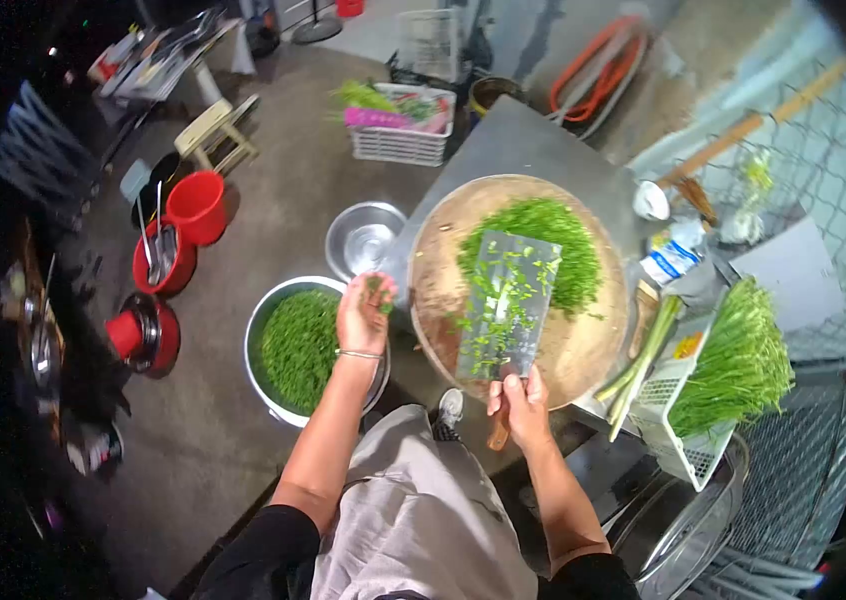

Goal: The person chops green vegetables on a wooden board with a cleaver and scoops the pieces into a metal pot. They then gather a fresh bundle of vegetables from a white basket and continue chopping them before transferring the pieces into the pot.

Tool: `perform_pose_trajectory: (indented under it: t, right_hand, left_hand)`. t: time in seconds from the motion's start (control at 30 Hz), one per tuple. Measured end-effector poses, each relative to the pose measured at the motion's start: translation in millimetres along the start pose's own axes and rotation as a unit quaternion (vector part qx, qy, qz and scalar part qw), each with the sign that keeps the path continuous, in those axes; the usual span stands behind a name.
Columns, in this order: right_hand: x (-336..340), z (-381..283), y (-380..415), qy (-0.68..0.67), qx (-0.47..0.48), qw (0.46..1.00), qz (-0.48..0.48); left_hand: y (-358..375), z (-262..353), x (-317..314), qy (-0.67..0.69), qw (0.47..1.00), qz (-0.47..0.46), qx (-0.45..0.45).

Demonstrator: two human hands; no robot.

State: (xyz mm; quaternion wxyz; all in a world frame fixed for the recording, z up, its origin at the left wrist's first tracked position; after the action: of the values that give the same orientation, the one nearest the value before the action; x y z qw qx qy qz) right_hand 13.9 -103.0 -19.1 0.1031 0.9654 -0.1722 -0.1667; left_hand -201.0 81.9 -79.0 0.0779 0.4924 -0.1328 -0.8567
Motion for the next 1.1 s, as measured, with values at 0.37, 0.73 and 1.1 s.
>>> perform_pose_trajectory:
  t: [0.37,0.73,1.1]
  right_hand:
    - [258,-67,-53,0.214,-0.048,0.952,0.216]
    - [265,-62,-107,0.245,-0.122,0.956,0.108]
    - [153,-28,-96,0.233,-0.111,0.965,0.045]
  left_hand:
    - [-47,-129,-127,-0.558,0.728,-0.22,-0.331]
    - [-77,-152,-140,-0.728,0.577,-0.282,-0.24]
    - [9,-189,-139,-0.677,0.655,-0.171,-0.29]
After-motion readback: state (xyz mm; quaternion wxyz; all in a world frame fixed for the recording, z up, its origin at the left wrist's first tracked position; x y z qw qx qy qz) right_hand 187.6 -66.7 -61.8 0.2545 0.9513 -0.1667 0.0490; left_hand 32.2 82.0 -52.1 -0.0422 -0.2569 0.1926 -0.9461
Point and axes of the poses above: each hand's wrist, its own y-axis away from the middle knuckle, its own x-axis out of the back of the hand, z = x × y, the point moved 1 cm from there along -y, towards the middle knuckle
